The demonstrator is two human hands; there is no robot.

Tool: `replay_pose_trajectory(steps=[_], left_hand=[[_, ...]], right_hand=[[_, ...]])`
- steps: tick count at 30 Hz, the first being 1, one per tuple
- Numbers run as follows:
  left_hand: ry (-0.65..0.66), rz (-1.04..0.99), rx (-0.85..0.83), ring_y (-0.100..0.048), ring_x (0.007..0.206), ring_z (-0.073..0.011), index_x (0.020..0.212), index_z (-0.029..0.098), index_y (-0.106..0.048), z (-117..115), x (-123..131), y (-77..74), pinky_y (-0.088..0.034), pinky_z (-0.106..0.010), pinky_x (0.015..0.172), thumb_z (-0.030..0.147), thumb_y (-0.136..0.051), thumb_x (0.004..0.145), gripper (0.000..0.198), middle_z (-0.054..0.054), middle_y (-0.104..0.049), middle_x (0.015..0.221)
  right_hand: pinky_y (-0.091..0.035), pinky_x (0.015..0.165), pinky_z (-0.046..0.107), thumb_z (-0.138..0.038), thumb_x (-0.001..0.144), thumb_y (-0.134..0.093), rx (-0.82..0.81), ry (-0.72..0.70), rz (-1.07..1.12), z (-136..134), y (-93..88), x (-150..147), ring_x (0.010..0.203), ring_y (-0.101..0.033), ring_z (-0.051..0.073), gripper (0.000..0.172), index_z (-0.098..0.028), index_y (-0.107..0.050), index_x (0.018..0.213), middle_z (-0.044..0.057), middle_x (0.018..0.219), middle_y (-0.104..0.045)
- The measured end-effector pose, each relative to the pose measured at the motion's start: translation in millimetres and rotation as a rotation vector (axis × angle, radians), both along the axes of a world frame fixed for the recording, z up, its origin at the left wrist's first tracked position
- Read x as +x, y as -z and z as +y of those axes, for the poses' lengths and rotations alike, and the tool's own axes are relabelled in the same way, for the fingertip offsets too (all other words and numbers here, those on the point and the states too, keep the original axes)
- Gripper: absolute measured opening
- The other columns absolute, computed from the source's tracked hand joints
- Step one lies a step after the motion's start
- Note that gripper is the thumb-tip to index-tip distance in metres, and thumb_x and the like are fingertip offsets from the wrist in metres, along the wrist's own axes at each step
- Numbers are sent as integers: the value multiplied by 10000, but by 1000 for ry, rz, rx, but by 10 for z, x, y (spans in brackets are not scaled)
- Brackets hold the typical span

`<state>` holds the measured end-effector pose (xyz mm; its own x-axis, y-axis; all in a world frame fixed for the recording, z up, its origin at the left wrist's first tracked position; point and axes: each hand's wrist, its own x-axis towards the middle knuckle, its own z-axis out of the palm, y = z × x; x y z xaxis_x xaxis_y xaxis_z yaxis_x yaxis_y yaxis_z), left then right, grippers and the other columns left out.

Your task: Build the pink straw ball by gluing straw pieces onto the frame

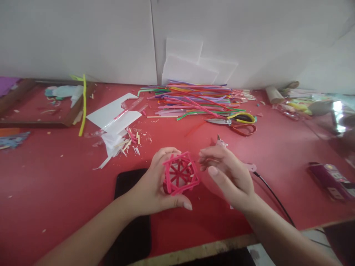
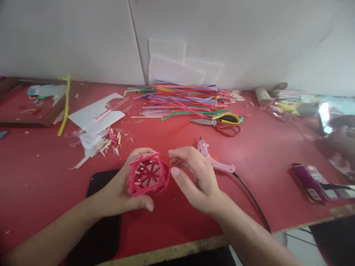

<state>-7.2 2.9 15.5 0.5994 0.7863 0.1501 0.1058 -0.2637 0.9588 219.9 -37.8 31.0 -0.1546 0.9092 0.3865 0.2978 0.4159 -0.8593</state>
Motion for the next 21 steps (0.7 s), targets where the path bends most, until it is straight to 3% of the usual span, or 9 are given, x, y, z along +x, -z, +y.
replay_pose_trajectory(steps=[4, 10, 12, 14, 16, 21], left_hand=[[36, 27, 15, -462, 1317, -357, 1394, 311, -408, -32, -17, 1, -384, -553, 1147, 468, -856, 708, 834, -117, -407, 1397], [97, -42, -100, -416, 1412, -361, 1490, 329, -275, -40, -69, 37, -393, -523, 1161, 363, -862, 724, 965, -136, -353, 1557], [102, -78, -136, -485, 1364, -336, 1480, 353, -297, -27, -69, 31, -477, -458, 1099, 327, -878, 705, 968, -114, -395, 1539], [108, -93, -196, -613, 1205, -280, 1446, 376, -345, -14, -54, 8, -583, -371, 940, 286, -868, 716, 903, -87, -491, 1450], [103, -95, -249, -662, 1078, -240, 1380, 377, -432, -3, -32, -22, -615, -321, 821, 263, -869, 711, 807, -63, -550, 1356], [67, -98, -170, -605, 1141, -273, 1221, 337, -595, 16, -7, -57, -558, -410, 979, 260, -957, 559, 759, -37, -557, 1241]], right_hand=[[-586, 858, 367, -180, 940, -576, 174, 0, -157, 31, -11, -15, 1000, -657, 197, 314, -253, -637, 1240, 79, 1104, -658], [-593, 878, 389, -199, 946, -579, 168, 4, -153, 67, -15, -41, 1027, -664, 205, 283, -278, -672, 1201, 75, 1098, -676], [-588, 897, 387, -204, 948, -581, 133, -11, -130, 67, -3, -45, 1048, -662, 203, 284, -279, -673, 1206, 76, 1117, -672], [-584, 909, 377, -203, 954, -575, 104, -24, -103, 68, 6, -48, 1056, -659, 196, 285, -273, -677, 1211, 76, 1129, -666], [-581, 910, 362, -193, 959, -564, 90, -36, -83, 72, 6, -53, 1049, -660, 186, 287, -264, -684, 1211, 77, 1123, -663], [-587, 901, 356, -178, 949, -576, 98, -62, -59, 82, -10, -74, 1035, -666, 183, 295, -266, -701, 1201, 78, 1105, -667]])
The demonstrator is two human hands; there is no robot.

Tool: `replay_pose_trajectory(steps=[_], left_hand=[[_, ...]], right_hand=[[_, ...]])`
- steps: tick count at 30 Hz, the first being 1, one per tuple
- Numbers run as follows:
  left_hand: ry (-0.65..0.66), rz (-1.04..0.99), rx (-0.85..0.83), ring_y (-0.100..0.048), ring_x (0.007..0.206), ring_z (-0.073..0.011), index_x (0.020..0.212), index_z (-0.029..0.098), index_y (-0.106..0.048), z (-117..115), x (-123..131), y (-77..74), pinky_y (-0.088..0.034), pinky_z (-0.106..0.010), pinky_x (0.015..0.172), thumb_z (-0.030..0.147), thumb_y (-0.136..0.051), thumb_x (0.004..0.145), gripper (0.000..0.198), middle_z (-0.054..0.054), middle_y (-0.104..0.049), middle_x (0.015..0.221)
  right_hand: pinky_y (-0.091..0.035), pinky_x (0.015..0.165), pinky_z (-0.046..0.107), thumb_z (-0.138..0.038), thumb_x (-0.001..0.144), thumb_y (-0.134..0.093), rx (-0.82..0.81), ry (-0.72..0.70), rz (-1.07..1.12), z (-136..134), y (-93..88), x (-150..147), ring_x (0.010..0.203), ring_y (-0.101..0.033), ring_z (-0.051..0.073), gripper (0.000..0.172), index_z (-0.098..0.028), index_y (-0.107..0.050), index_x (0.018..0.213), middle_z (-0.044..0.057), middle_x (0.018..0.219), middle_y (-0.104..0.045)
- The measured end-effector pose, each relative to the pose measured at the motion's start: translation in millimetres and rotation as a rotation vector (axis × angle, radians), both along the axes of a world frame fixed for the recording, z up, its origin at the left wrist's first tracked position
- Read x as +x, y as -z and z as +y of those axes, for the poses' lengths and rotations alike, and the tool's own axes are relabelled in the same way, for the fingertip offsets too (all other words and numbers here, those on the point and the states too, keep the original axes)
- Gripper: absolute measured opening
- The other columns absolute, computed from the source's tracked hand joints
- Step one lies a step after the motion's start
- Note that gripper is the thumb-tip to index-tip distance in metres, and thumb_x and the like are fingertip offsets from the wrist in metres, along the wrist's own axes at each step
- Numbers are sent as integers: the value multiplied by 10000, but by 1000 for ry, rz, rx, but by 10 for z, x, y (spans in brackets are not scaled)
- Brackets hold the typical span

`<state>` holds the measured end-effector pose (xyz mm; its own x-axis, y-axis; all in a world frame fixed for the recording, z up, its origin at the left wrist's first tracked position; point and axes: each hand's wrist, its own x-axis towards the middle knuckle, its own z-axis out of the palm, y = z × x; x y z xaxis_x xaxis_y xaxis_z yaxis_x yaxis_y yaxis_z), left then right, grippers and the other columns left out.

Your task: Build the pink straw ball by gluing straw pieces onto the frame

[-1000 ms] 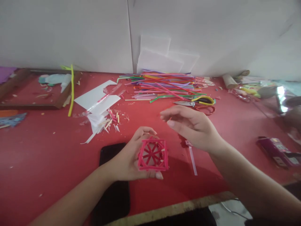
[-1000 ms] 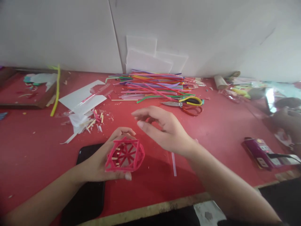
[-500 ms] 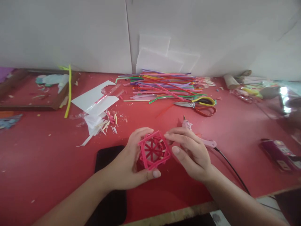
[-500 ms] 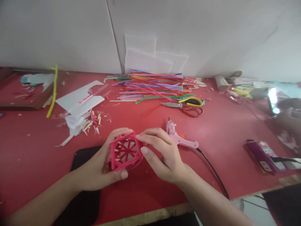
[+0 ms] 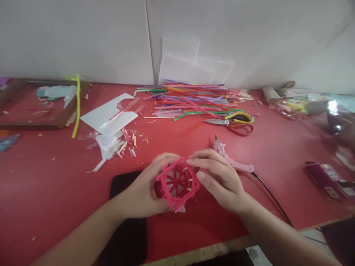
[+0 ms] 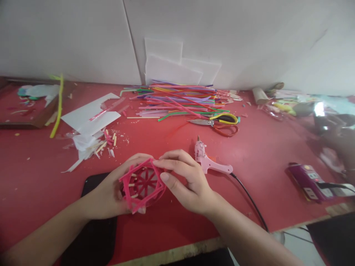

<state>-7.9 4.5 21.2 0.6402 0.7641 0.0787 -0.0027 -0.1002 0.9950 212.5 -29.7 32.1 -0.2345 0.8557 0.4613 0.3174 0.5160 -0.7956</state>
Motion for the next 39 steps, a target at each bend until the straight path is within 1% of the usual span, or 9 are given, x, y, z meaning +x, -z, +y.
replay_pose_trajectory(steps=[2, 6, 12, 16, 22, 27, 30, 36, 39], left_hand=[[14, -20, 8, -604, 1116, -255, 1232, 343, -588, 5, -2, 10, -559, -403, 968, 253, -960, 555, 778, -29, -544, 1216], [56, -65, -6, -611, 1052, -217, 1251, 343, -568, 9, -4, 37, -587, -322, 856, 239, -952, 575, 784, -29, -504, 1205], [71, -59, -43, -608, 1017, -201, 1243, 320, -563, 2, -3, 26, -601, -306, 810, 233, -938, 600, 750, -46, -479, 1226], [75, -59, 13, -596, 1068, -230, 1248, 322, -573, 8, -3, 28, -599, -357, 872, 242, -940, 601, 749, -49, -482, 1220], [94, -75, 61, -592, 1094, -222, 1288, 371, -560, 21, -5, 46, -593, -323, 869, 195, -942, 592, 813, -38, -480, 1246], [93, -77, 26, -596, 1074, -216, 1261, 361, -575, 17, -1, 25, -590, -334, 879, 190, -935, 605, 768, -35, -474, 1231], [93, -81, 31, -584, 1092, -216, 1227, 360, -588, 13, 4, 8, -573, -347, 921, 187, -935, 602, 736, -24, -469, 1213], [97, -67, 19, -589, 1079, -218, 1237, 333, -583, 2, 4, 2, -576, -349, 909, 223, -929, 621, 715, -34, -473, 1193], [99, -85, 43, -590, 1074, -213, 1248, 339, -570, 3, 5, 20, -586, -334, 884, 208, -926, 620, 734, -39, -471, 1216]], right_hand=[[-587, 901, 352, -171, 946, -582, 9, -10, 4, 3, -2, -9, 1030, -667, 179, 297, -267, -702, 1201, 77, 1107, -665], [-576, 914, 336, -157, 945, -587, 8, -43, 18, 7, 4, -23, 1043, -662, 170, 307, -256, -698, 1214, 79, 1116, -660], [-552, 941, 287, -119, 944, -585, -12, -74, 39, 9, 15, -38, 1067, -647, 147, 309, -239, -709, 1200, 78, 1133, -645], [-545, 952, 282, -110, 937, -591, -42, -83, 61, 7, 14, -40, 1068, -645, 143, 300, -245, -721, 1171, 73, 1134, -639], [-537, 974, 300, -139, 941, -600, -118, -101, 117, 7, 9, -30, 1100, -632, 151, 283, -275, -731, 1152, 59, 1153, -633], [-530, 989, 337, -114, 910, -637, -99, -102, 162, 4, 40, -6, 1116, -615, 160, 382, -326, -687, 1225, 43, 1173, -611], [-538, 973, 339, -99, 892, -654, -59, -62, 151, 7, 34, 0, 1096, -618, 158, 402, -321, -685, 1225, 40, 1163, -616], [-570, 769, 298, -13, 860, -659, 105, 146, 153, 29, 46, -43, 823, -671, 128, 310, -277, -754, 992, -8, 868, -720], [-570, 735, 328, -11, 840, -687, 110, 199, 191, 18, 73, -58, 769, -684, 143, 285, -271, -749, 941, -16, 831, -752]])
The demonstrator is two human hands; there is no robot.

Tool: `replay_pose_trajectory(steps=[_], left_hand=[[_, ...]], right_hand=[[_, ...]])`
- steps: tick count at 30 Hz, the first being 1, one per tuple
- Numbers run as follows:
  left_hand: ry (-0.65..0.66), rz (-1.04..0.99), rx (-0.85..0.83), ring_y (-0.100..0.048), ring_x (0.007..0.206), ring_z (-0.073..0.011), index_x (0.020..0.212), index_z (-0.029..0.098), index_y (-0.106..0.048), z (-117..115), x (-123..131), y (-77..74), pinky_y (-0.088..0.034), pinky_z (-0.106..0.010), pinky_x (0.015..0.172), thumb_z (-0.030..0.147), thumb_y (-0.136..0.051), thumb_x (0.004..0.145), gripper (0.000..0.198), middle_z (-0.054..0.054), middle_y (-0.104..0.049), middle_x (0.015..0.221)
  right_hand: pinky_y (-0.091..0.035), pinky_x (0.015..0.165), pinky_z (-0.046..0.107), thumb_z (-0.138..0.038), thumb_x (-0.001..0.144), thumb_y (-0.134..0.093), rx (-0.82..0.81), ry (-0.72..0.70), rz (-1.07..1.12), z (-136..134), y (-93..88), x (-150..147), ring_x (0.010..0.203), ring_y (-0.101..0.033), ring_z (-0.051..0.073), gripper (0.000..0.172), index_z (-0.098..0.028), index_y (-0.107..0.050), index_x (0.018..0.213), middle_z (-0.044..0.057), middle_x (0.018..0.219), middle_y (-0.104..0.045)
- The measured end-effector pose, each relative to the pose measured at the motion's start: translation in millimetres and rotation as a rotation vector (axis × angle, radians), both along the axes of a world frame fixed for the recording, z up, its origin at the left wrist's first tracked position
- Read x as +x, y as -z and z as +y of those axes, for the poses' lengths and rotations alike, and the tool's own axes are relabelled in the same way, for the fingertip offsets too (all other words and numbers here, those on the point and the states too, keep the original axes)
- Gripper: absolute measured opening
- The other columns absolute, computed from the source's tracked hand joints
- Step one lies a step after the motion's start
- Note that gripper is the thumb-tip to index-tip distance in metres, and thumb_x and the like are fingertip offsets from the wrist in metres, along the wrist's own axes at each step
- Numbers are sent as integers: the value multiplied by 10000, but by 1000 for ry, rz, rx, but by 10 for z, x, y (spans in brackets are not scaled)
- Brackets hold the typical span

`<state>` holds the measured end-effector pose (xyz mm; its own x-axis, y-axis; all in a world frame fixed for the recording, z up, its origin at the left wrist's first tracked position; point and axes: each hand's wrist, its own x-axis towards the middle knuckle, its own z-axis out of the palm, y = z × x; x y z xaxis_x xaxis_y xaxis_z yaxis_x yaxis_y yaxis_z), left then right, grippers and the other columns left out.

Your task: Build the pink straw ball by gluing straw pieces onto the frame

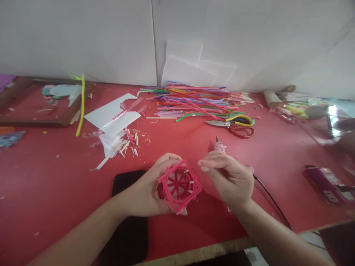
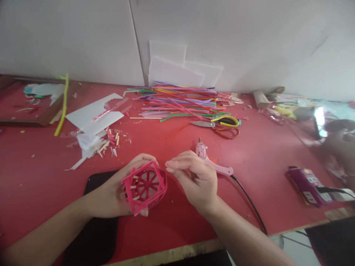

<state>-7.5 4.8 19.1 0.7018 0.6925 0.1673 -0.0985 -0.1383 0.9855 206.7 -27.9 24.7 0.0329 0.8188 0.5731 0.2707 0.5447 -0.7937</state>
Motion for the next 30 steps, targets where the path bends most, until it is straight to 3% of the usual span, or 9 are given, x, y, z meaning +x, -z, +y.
replay_pose_trajectory(steps=[4, 6, 10, 15, 23, 30], left_hand=[[-6, 3, 38, -588, 1075, -225, 1236, 314, -575, 11, 2, 1, -593, -353, 885, 231, -933, 610, 726, -51, -485, 1206], [-15, 20, 42, -588, 1075, -229, 1229, 306, -580, 13, 0, -10, -588, -372, 906, 250, -935, 611, 714, -51, -487, 1202], [-18, 30, -14, -589, 1059, -213, 1238, 329, -574, -7, -6, -21, -584, -354, 898, 241, -933, 613, 726, -34, -469, 1197], [-6, -8, -73, -601, 1005, -188, 1235, 352, -581, -31, -7, -8, -595, -326, 830, 232, -920, 635, 700, -30, -446, 1228], [-22, 14, -38, -595, 1075, -219, 1239, 364, -587, -15, -4, -5, -593, -363, 900, 218, -929, 613, 728, -29, -456, 1242], [-37, 28, -7, -577, 1151, -266, 1246, 333, -573, -19, -10, -3, -568, -434, 977, 243, -936, 601, 746, -55, -462, 1244]], right_hand=[[-577, 745, 317, -50, 834, -718, -23, -3, -33, -24, -20, 4, 768, -689, 144, 210, -250, -727, 898, -13, 814, -750], [-578, 799, 322, -88, 838, -728, -10, -23, -115, -26, -39, 14, 862, -690, 156, 191, -242, -721, 950, 15, 908, -743], [-535, 956, 377, -84, 843, -711, 7, -124, -131, -8, -21, 29, 1093, -630, 186, 366, -257, -654, 1160, 56, 1141, -692], [-508, 993, 415, -33, 870, -648, -66, -288, 32, -2, 34, 9, 1148, -613, 190, 431, -273, -564, 1219, 29, 1035, -736], [-541, 953, 366, -85, 901, -649, -207, -337, 102, -18, -6, -24, 996, -709, 148, 460, -292, -475, 1273, 11, 1033, -729], [-464, 1077, 441, -67, 861, -676, -84, -299, 49, 14, -22, -8, 1106, -671, 183, 503, -302, -491, 1265, 16, 1066, -725]])
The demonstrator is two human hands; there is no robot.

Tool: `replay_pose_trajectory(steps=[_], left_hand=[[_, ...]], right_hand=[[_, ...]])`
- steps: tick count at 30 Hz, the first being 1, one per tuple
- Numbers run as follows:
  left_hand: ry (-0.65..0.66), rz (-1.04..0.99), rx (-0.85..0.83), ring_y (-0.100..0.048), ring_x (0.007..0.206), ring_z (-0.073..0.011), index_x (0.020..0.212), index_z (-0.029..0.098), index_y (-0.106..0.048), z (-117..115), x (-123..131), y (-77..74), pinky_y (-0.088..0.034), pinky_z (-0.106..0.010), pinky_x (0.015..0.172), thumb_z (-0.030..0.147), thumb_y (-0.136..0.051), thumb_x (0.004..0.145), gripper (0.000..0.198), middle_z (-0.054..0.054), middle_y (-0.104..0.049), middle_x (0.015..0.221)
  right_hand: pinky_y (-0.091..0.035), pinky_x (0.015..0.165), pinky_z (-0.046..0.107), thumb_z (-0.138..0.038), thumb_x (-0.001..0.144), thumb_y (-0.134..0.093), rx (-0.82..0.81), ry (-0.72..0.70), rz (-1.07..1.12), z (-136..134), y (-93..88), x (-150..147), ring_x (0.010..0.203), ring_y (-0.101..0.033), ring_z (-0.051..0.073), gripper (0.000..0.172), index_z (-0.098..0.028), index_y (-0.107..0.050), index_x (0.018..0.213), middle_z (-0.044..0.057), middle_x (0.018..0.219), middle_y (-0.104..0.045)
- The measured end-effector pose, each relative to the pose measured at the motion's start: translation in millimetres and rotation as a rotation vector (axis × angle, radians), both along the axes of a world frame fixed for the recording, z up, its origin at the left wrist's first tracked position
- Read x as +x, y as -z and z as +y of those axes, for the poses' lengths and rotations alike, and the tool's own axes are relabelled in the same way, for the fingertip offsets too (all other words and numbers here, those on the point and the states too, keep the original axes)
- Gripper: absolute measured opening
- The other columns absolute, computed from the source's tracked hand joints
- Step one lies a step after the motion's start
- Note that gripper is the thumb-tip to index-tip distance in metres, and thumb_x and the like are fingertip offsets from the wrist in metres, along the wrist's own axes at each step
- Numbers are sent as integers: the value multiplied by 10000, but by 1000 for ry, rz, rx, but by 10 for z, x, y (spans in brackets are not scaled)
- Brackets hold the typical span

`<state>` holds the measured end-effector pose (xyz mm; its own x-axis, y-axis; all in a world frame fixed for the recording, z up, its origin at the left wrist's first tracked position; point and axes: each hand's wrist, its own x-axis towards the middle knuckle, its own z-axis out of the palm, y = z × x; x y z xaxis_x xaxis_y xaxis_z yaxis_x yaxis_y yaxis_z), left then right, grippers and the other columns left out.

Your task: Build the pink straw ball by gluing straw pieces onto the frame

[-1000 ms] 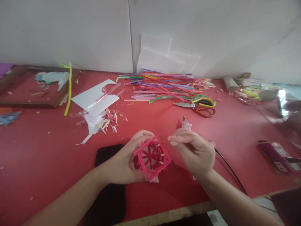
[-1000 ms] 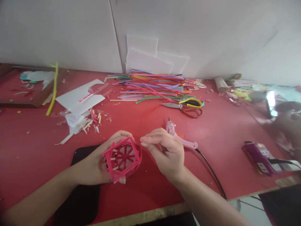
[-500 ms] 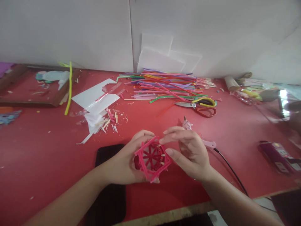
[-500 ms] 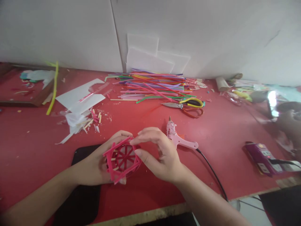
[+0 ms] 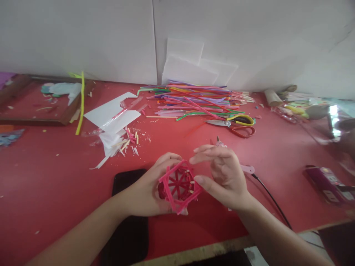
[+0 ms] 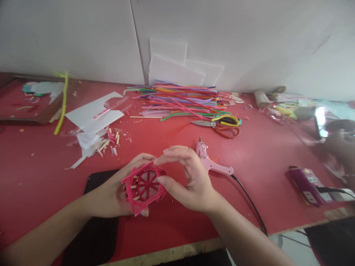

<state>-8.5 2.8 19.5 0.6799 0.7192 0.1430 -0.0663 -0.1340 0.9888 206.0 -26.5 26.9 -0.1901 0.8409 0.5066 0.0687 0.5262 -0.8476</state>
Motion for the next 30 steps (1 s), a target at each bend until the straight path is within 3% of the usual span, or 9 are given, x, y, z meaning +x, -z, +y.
replay_pose_trajectory(steps=[2, 8, 12, 17, 21, 25, 30], left_hand=[[2, -12, -9, -576, 1153, -264, 1248, 331, -570, 1, 5, -6, -565, -432, 981, 222, -934, 600, 751, -57, -468, 1246], [-4, -9, -86, -561, 1178, -278, 1233, 326, -575, -7, 19, -24, -568, -437, 973, 224, -934, 591, 743, -63, -487, 1241], [11, -16, -115, -575, 1151, -265, 1224, 358, -576, -7, 21, -24, -594, -396, 918, 221, -931, 597, 733, -50, -460, 1249], [-5, -5, -75, -587, 1112, -251, 1188, 313, -606, 1, 22, -45, -575, -408, 957, 244, -937, 589, 687, -48, -506, 1180], [15, -12, -58, -615, 1010, -212, 1179, 298, -610, 0, 21, -41, -617, -351, 844, 238, -928, 612, 653, -52, -485, 1178], [-40, -20, -87, -618, 906, -172, 1164, 298, -609, -8, 34, -39, -619, -258, 690, 265, -946, 582, 672, -48, -479, 1182], [-156, 40, -66, -608, 939, -194, 1092, 274, -615, -11, 53, -45, -612, -261, 702, 300, -953, 573, 620, -45, -510, 1135]], right_hand=[[-451, 1097, 441, -64, 848, -690, 16, 29, 42, 2, -9, 3, 1130, -654, 181, 501, -310, -511, 1246, 11, 1068, -718], [-547, 957, 397, -94, 902, -631, -64, 67, 17, -9, -14, 16, 1051, -678, 174, 415, -290, -513, 1248, 24, 1036, -713], [-541, 972, 410, -99, 904, -630, -77, 74, -18, -6, 19, 9, 1048, -676, 179, 410, -287, -512, 1248, 20, 995, -720], [-578, 865, 289, -70, 878, -639, -68, 217, 26, 1, 46, -5, 954, -661, 127, 360, -286, -585, 1161, 11, 995, -651], [-592, 777, 255, -65, 857, -658, -99, 324, 34, -1, 23, 18, 843, -666, 114, 306, -276, -618, 1075, -16, 866, -645], [-614, 731, 252, -92, 812, -720, -222, 344, 153, 15, 16, 68, 788, -689, 115, 279, -270, -654, 1016, -28, 835, -686], [-605, 669, 203, -244, 765, -814, -472, 214, 512, 59, 24, 81, 721, -693, 94, 149, -263, -747, 897, -26, 785, -721]])
